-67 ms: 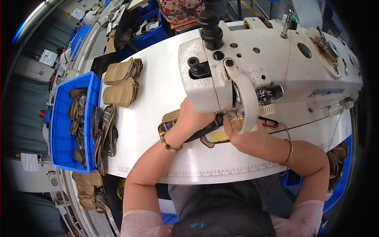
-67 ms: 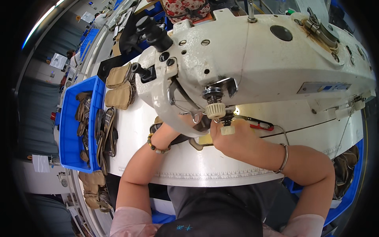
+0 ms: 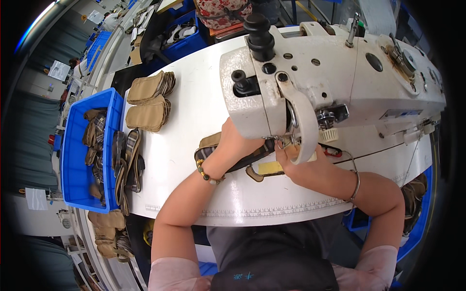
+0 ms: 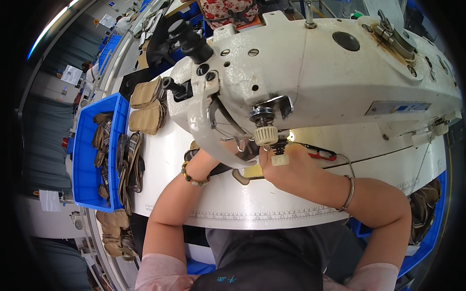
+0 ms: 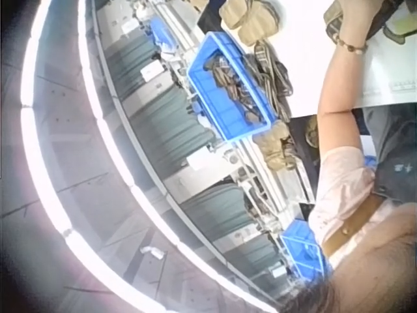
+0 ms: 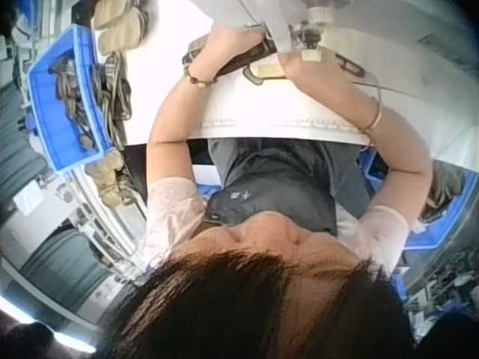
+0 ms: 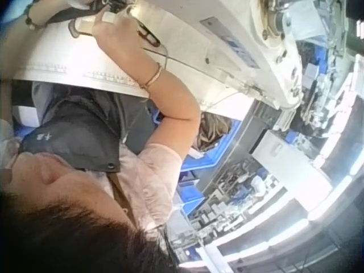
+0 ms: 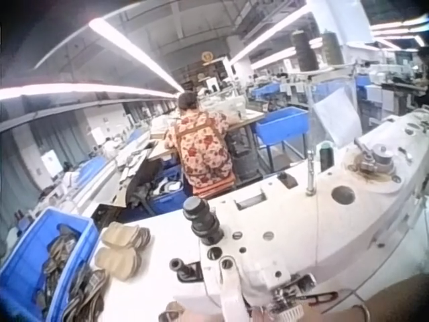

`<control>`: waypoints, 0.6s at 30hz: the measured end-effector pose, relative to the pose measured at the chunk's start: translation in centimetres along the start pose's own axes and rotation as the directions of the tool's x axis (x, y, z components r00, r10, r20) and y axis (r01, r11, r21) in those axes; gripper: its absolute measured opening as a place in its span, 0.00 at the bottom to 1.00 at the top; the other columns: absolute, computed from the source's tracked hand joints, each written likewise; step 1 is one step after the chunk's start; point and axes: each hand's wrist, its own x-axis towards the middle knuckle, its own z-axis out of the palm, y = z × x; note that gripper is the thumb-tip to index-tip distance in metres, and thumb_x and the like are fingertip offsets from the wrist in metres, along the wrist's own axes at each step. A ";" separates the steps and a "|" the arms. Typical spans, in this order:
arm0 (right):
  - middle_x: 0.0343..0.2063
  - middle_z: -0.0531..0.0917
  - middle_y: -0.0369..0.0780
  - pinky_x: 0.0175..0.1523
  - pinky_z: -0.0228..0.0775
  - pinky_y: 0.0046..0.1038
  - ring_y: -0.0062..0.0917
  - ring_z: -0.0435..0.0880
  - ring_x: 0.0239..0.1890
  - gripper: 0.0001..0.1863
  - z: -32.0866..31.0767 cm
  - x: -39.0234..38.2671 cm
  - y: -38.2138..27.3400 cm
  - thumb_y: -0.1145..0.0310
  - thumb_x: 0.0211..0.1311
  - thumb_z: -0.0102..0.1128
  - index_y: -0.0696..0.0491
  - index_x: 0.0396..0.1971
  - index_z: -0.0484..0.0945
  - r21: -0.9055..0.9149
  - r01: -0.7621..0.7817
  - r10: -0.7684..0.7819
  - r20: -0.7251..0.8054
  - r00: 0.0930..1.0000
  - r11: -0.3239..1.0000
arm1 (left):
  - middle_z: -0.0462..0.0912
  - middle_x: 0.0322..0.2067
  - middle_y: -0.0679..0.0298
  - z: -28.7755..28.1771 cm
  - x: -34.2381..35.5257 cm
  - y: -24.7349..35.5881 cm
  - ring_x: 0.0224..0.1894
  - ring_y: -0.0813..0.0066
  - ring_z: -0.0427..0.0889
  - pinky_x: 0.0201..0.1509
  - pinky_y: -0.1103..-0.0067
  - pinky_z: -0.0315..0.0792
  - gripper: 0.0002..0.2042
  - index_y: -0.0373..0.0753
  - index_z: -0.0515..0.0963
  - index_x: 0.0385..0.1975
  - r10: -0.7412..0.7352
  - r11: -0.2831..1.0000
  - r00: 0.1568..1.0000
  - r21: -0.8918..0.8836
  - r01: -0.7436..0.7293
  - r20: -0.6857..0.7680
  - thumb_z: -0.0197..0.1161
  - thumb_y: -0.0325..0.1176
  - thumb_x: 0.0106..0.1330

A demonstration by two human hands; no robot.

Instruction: The recorder is sewing a leather component for a bag using an industrial sewing machine.

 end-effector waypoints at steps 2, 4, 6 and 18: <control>0.33 0.81 0.40 0.22 0.72 0.26 0.20 0.79 0.35 0.25 1.8 0.2 -3.6 0.86 0.47 0.61 0.68 0.50 0.77 0.551 -0.377 0.476 -0.043 0.878 0.745 | 0.86 0.37 0.59 0.7 0.4 -0.1 0.39 0.54 0.85 0.39 0.66 0.78 0.16 0.46 0.84 0.42 0.002 1.000 1.000 0.003 -0.002 -0.008 0.66 0.29 0.51; 0.32 0.80 0.39 0.22 0.71 0.25 0.20 0.80 0.34 0.25 0.7 -0.1 -1.0 0.86 0.47 0.61 0.67 0.51 0.77 0.488 -0.350 0.424 -0.048 0.904 0.800 | 0.86 0.38 0.59 1.2 0.2 -1.3 0.40 0.54 0.85 0.40 0.66 0.78 0.16 0.47 0.84 0.42 -0.012 1.000 1.000 0.016 0.013 -0.021 0.67 0.29 0.51; 0.31 0.80 0.38 0.21 0.70 0.24 0.21 0.80 0.33 0.25 0.0 -0.2 0.1 0.86 0.47 0.61 0.67 0.51 0.77 0.421 -0.316 0.370 -0.049 0.928 0.850 | 0.86 0.38 0.60 1.5 0.0 -2.1 0.40 0.54 0.85 0.40 0.67 0.79 0.17 0.47 0.84 0.43 0.004 0.975 0.999 -0.224 -0.015 -0.049 0.67 0.29 0.51; 0.33 0.80 0.36 0.30 0.75 0.20 0.18 0.80 0.33 0.28 0.7 -0.3 -0.2 0.89 0.43 0.54 0.64 0.51 0.78 0.128 -0.320 0.330 -0.063 0.942 0.939 | 0.86 0.30 0.57 -0.1 0.5 0.1 0.33 0.52 0.84 0.34 0.66 0.78 0.11 0.47 0.85 0.36 0.010 0.996 0.996 -0.087 -0.017 -0.087 0.67 0.36 0.53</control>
